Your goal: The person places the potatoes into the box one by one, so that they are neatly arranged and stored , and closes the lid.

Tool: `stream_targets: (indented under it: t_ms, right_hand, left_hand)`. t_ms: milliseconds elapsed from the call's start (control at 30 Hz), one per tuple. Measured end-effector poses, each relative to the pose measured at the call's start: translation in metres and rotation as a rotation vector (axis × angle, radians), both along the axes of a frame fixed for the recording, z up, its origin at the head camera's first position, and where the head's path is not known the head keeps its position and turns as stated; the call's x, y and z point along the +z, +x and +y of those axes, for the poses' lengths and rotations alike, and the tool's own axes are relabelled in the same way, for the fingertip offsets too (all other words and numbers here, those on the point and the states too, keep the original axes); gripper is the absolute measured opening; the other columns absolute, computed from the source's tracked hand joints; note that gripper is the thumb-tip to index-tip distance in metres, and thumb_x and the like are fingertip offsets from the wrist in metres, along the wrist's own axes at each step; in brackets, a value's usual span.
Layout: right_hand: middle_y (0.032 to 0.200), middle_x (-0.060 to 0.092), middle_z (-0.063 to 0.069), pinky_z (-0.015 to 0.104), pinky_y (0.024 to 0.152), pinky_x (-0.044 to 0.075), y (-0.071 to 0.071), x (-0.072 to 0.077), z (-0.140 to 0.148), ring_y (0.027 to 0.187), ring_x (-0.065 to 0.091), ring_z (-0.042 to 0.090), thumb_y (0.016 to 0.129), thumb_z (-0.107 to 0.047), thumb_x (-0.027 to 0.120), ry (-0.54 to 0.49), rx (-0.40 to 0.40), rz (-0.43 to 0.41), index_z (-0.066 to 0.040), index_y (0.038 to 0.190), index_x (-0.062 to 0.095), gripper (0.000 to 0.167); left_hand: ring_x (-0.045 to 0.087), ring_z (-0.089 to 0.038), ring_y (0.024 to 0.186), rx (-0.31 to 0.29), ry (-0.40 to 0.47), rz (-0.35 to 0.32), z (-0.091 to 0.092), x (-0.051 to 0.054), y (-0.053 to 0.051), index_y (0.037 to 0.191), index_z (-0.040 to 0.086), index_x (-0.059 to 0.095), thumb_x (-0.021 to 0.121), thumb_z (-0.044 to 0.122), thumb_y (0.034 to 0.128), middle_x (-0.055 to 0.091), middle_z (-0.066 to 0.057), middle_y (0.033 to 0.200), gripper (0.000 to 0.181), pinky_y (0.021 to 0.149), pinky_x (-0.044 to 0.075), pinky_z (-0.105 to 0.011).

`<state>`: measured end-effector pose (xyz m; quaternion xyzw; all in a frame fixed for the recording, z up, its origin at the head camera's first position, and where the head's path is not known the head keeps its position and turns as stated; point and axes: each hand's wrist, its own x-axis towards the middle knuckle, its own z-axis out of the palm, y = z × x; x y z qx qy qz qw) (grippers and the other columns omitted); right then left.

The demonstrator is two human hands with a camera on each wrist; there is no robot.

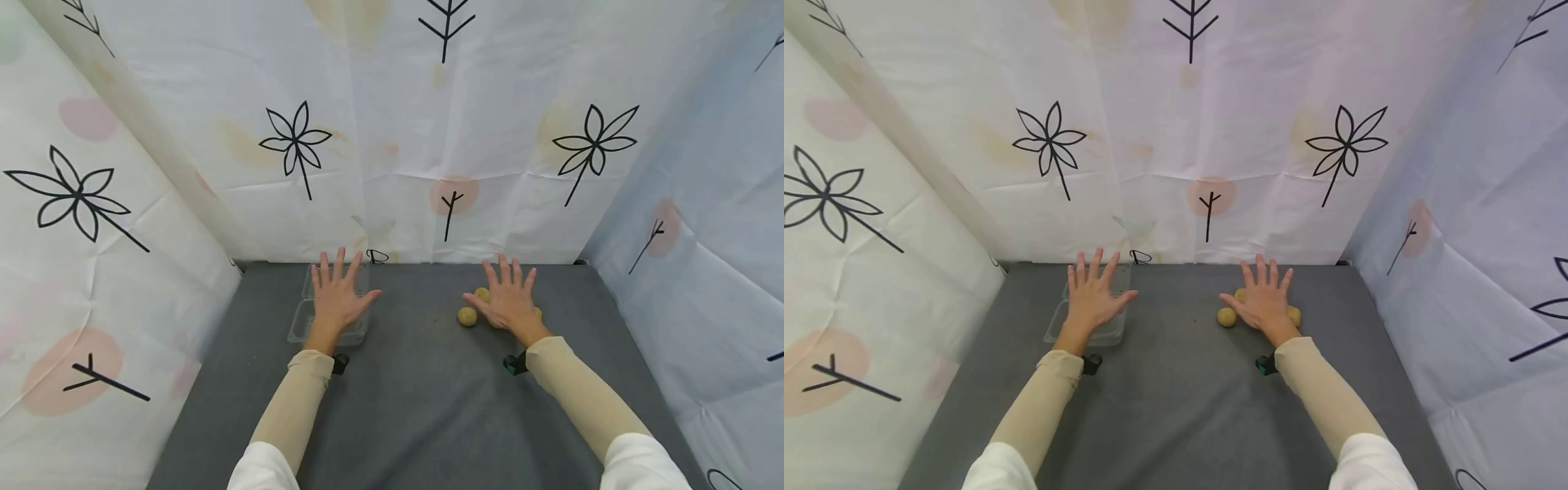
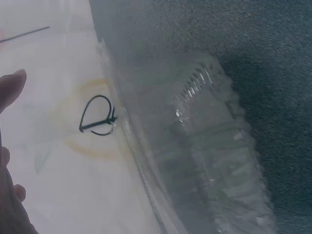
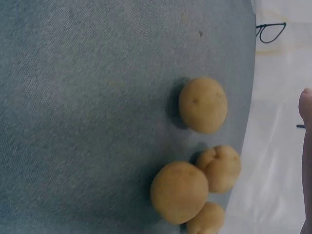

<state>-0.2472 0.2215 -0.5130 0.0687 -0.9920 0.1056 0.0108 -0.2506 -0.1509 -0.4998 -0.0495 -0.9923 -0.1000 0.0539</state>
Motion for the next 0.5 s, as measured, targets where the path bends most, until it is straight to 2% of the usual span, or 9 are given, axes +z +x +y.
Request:
stream_targets:
  t_ms: [200, 500]
  right_hand:
    - [0.169, 0.006, 0.024, 0.079, 0.116, -0.008, 0.003, -0.003, 0.011, 0.154, 0.0, 0.052, 0.095, -0.064, 0.057, -0.045, -0.026, 0.008, -0.013, 0.163, 0.019, 0.093]
    - [0.169, 0.005, 0.025, 0.077, 0.119, -0.003, 0.01, -0.01, 0.026, 0.153, 0.006, 0.052, 0.095, -0.063, 0.058, -0.067, -0.068, -0.021, -0.012, 0.164, 0.018, 0.095]
  left_hand:
    - [-0.014, -0.041, 0.159, 0.024, 0.074, 0.009, -0.011, -0.004, 0.004, 0.165, 0.034, 0.012, 0.058, 0.071, 0.0909, 0.002, -0.007, 0.174, 0.095, 0.126, -0.004, -0.066]
    - [-0.004, -0.042, 0.16, 0.047, 0.19, 0.084, -0.034, -0.017, 0.01, 0.165, 0.033, 0.016, 0.065, 0.062, 0.0916, 0.01, -0.009, 0.173, 0.093, 0.127, 0.002, -0.065]
